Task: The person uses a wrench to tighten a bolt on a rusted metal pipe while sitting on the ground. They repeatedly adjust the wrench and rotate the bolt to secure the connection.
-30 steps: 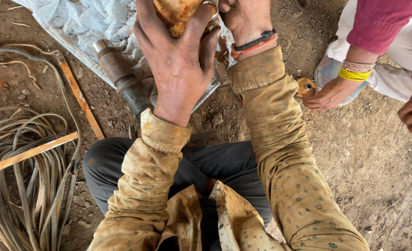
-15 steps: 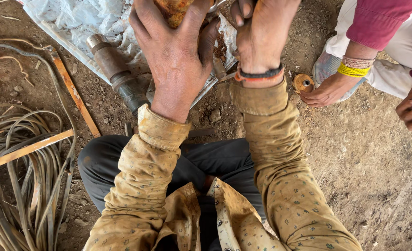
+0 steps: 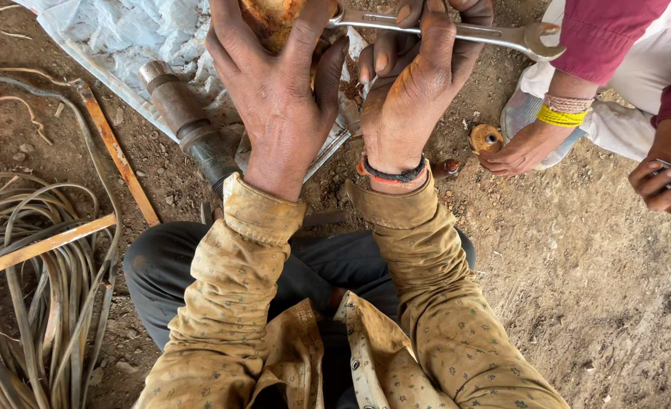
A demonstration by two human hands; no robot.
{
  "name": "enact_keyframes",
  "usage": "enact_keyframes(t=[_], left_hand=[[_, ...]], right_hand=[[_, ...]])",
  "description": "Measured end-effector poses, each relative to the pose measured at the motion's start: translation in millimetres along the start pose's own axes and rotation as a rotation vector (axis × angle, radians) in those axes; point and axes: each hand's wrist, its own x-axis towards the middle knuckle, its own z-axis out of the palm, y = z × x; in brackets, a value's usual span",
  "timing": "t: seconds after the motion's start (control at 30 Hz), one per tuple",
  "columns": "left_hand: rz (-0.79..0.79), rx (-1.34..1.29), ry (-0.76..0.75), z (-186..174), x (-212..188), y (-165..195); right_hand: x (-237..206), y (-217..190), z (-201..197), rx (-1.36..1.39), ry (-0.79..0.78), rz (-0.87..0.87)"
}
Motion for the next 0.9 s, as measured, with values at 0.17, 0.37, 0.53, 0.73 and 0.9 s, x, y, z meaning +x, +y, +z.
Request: enact_keyframes(t=[0.17,0.37,0.53,0.73,0.9], left_hand=[[-0.012,-0.049,0.068,8,-8,-5],[-0.040,-0.142,0.178,18,-11,-9],[-0.051,-0.163,0.168,20,-11,-11],[-0.100,-0.163,0.148,22,-14,-11],[-0.095,-0.136,0.127,24,-14,-11]], right_hand=[[5,5,-7,0.033,0.005,0.005],[35,-13,-12,-0.087,-0.060,0.015],[42,-22,-14,-0.193,-0.118,0.131],[44,-11,-18,-0.110,-0.099,0.237],[49,0,-29,-0.116,-0.117,0.201]])
